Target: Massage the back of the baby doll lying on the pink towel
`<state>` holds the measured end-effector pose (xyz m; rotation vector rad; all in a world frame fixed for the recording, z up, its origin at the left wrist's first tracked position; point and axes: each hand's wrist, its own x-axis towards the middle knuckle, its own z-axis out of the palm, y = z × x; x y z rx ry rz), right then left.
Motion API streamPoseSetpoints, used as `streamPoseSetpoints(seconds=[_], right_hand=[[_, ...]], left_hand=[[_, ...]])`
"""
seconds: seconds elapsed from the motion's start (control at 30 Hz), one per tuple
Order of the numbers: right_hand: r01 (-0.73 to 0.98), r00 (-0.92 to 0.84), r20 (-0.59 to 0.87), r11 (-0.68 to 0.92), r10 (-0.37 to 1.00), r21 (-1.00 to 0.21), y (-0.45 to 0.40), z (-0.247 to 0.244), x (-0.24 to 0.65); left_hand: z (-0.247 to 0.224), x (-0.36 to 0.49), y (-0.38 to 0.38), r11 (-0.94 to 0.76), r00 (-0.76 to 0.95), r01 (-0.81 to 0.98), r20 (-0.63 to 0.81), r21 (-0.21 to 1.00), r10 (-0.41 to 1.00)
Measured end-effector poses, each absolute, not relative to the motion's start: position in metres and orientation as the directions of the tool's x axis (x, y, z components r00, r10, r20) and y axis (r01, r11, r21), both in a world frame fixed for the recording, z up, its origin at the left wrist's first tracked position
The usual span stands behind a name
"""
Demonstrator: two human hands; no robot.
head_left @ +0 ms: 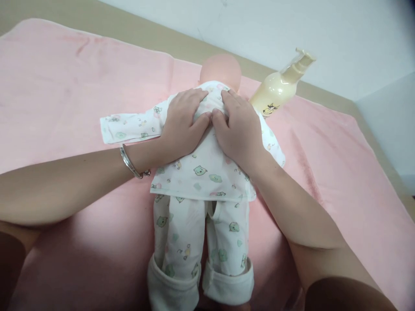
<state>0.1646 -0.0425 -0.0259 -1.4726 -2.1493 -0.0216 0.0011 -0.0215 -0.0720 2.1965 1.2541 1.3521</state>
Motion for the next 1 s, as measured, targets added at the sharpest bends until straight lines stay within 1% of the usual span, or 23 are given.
streamPoseSetpoints(seconds=[0.3, 0.47, 0.67, 0.73, 0.83, 0.9, 1.0], right_hand=[[0.892, -0.260, 0.397, 0.377, 0.880, -0.251, -0.045, -0.022, 0.162], [0.886, -0.259, 0.413, 0.385, 0.873, -0.258, -0.043, -0.025, 0.164], [0.886, -0.247, 0.417, 0.378, 0.875, -0.268, -0.043, -0.023, 0.163], [0.902, -0.226, 0.400, 0.346, 0.888, -0.260, -0.046, -0.019, 0.159], [0.923, -0.209, 0.363, 0.305, 0.908, -0.232, -0.050, -0.013, 0.155], [0.929, -0.215, 0.357, 0.303, 0.909, -0.211, -0.052, -0.010, 0.154], [0.932, -0.222, 0.368, 0.307, 0.903, -0.191, -0.051, -0.009, 0.154]], left_hand=[[-0.074, 0.000, -0.021, -0.599, 0.184, 0.518, 0.604, 0.611, 0.776], [-0.071, 0.002, -0.020, -0.594, 0.192, 0.515, 0.592, 0.618, 0.783], [-0.073, 0.000, -0.017, -0.603, 0.177, 0.448, 0.596, 0.660, 0.783], [-0.072, 0.000, -0.017, -0.607, 0.187, 0.434, 0.592, 0.666, 0.784], [-0.069, 0.000, -0.019, -0.582, 0.181, 0.464, 0.572, 0.668, 0.800], [-0.067, 0.001, -0.021, -0.573, 0.182, 0.483, 0.564, 0.663, 0.806], [-0.066, 0.001, -0.022, -0.586, 0.184, 0.466, 0.575, 0.663, 0.797]])
